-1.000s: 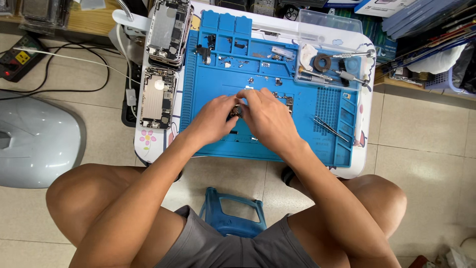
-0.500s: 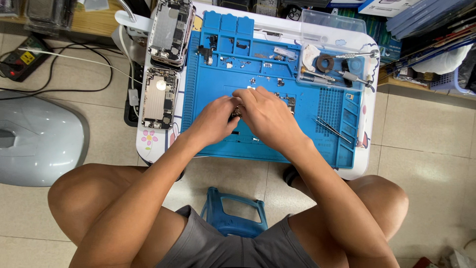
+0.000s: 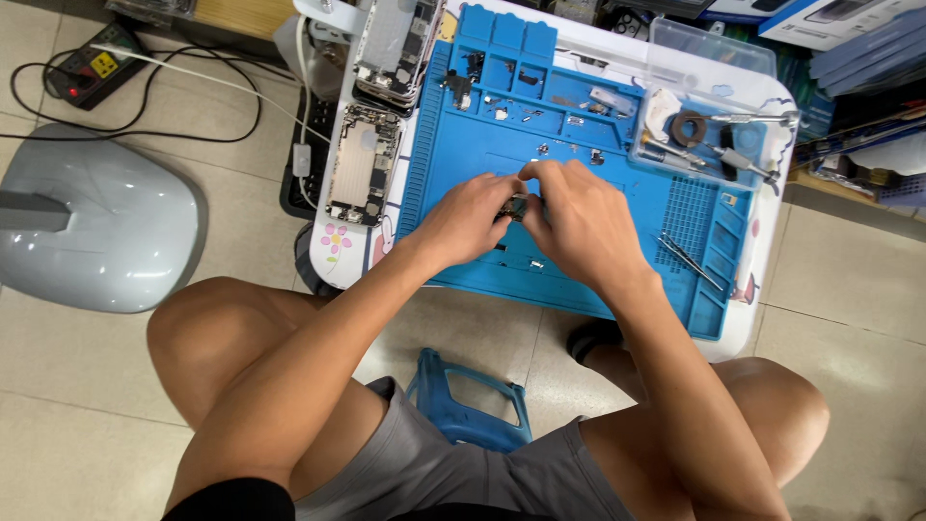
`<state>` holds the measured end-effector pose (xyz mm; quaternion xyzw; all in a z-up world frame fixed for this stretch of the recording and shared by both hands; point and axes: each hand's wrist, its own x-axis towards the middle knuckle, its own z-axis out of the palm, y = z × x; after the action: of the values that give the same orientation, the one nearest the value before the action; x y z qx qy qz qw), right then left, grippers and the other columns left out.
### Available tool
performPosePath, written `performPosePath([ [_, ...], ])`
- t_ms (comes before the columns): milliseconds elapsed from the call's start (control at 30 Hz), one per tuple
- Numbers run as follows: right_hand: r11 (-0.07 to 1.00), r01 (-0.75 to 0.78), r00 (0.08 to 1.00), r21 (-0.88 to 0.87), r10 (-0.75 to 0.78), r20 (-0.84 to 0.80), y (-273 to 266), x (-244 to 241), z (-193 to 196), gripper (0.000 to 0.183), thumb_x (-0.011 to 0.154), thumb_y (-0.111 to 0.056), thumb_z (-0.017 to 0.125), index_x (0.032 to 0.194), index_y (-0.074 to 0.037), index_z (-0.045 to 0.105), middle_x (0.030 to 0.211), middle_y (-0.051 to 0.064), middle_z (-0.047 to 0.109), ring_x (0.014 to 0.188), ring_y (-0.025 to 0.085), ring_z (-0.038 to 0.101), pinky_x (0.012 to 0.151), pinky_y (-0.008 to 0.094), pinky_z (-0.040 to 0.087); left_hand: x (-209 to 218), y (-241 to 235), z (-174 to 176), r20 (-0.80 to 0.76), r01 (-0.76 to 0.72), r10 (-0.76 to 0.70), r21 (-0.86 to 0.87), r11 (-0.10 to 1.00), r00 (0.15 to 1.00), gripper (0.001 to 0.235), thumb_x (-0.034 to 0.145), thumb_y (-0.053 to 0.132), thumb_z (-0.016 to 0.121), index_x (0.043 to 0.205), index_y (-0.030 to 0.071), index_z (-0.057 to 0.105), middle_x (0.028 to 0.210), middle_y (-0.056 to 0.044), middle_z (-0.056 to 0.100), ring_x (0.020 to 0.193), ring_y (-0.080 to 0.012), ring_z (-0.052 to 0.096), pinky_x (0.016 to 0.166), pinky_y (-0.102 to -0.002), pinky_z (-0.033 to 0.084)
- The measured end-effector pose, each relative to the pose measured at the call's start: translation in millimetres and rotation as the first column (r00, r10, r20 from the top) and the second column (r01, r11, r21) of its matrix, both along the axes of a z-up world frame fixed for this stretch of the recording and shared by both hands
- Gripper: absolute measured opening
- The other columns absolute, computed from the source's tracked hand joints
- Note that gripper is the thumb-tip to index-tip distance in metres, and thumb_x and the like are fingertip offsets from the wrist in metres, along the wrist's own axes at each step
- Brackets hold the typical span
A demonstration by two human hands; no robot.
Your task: The person uses a screwdriver to remove screws from a disassembled smartphone chassis on a blue work mat, then uses a toothbrush to clean the interior surfaces of the chassis.
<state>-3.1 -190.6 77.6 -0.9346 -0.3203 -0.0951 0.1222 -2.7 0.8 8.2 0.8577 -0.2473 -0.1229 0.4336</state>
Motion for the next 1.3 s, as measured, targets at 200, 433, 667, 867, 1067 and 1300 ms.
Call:
performPosePath([
  [200, 1.0, -0.015, 0.999, -0.025, 0.014, -0.035, 6, -1, 12, 0.006, 0.105, -0.013, 0.07, 0.111, -0.015, 0.072, 0.063, -0.001, 0.059, 0.061, 0.014, 0.059, 0.052, 0.024, 0.048, 1, 2, -9, 0.001, -0.001, 0.001, 0.049, 0.999, 1.0, 0.047, 0.094, 0.0, 0.068, 0.14, -0.005, 0.058, 0.112, -0.021, 0.072, 0.108, -0.0358, 0.07, 0.084, -0.047, 0.064],
  [433, 0.994, -0.005, 0.999, -0.111, 0.009, 0.032, 11, -4, 17, 0.006, 0.105, -0.019, 0.067, 0.108, -0.019, 0.072, 0.067, -0.003, 0.056, 0.063, 0.012, 0.058, 0.051, 0.024, 0.046, 3, 3, 9, -0.019, -0.009, 0.009, 0.012, 1.0, 1.0, 0.041, 0.097, 0.001, 0.064, 0.136, -0.01, 0.058, 0.107, -0.026, 0.071, 0.102, -0.0375, 0.07, 0.079, -0.048, 0.064],
  [667, 0.995, 0.025, 1.0, -0.094, -0.024, 0.018, 12, -6, 19, 0.006, 0.105, -0.018, 0.066, 0.109, -0.021, 0.068, 0.063, -0.005, 0.055, 0.055, 0.011, 0.058, 0.047, 0.022, 0.044, 5, 0, -2, -0.034, 0.007, -0.007, 0.024, 1.0, 0.999, 0.05, 0.097, -0.003, 0.064, 0.146, -0.008, 0.053, 0.118, -0.026, 0.071, 0.115, -0.0419, 0.068, 0.096, -0.055, 0.06],
  [867, 0.993, 0.027, 0.999, -0.112, -0.024, 0.027, 10, -6, 18, 0.001, 0.105, -0.021, 0.069, 0.106, -0.02, 0.069, 0.06, -0.004, 0.055, 0.055, 0.011, 0.059, 0.047, 0.022, 0.045, 4, 1, 1, -0.03, 0.014, -0.013, 0.029, 0.999, 0.999, 0.054, 0.095, -0.003, 0.066, 0.147, -0.004, 0.053, 0.121, -0.023, 0.071, 0.117, -0.0401, 0.068, 0.097, -0.054, 0.06],
  [1067, 0.994, 0.038, 0.998, -0.1, -0.032, 0.057, 10, -8, 13, 0.004, 0.102, -0.021, 0.071, 0.104, -0.02, 0.068, 0.061, -0.004, 0.054, 0.057, 0.011, 0.059, 0.047, 0.021, 0.045, -1, 2, 17, -0.019, 0.0, 0.0, -0.003, 1.0, 1.0, 0.047, 0.096, -0.004, 0.065, 0.142, -0.008, 0.056, 0.115, -0.026, 0.071, 0.113, -0.0422, 0.069, 0.091, -0.055, 0.062],
  [1300, 0.996, 0.046, 0.999, -0.075, -0.045, 0.023, 14, -7, 18, 0.012, 0.1, -0.019, 0.069, 0.111, -0.02, 0.064, 0.064, -0.003, 0.056, 0.06, 0.014, 0.061, 0.047, 0.024, 0.047, 4, 0, 5, -0.046, 0.019, -0.017, 0.062, 0.998, 0.999, 0.043, 0.095, 0.0, 0.065, 0.138, -0.007, 0.061, 0.117, -0.022, 0.073, 0.113, -0.0363, 0.069, 0.091, -0.048, 0.062],
])
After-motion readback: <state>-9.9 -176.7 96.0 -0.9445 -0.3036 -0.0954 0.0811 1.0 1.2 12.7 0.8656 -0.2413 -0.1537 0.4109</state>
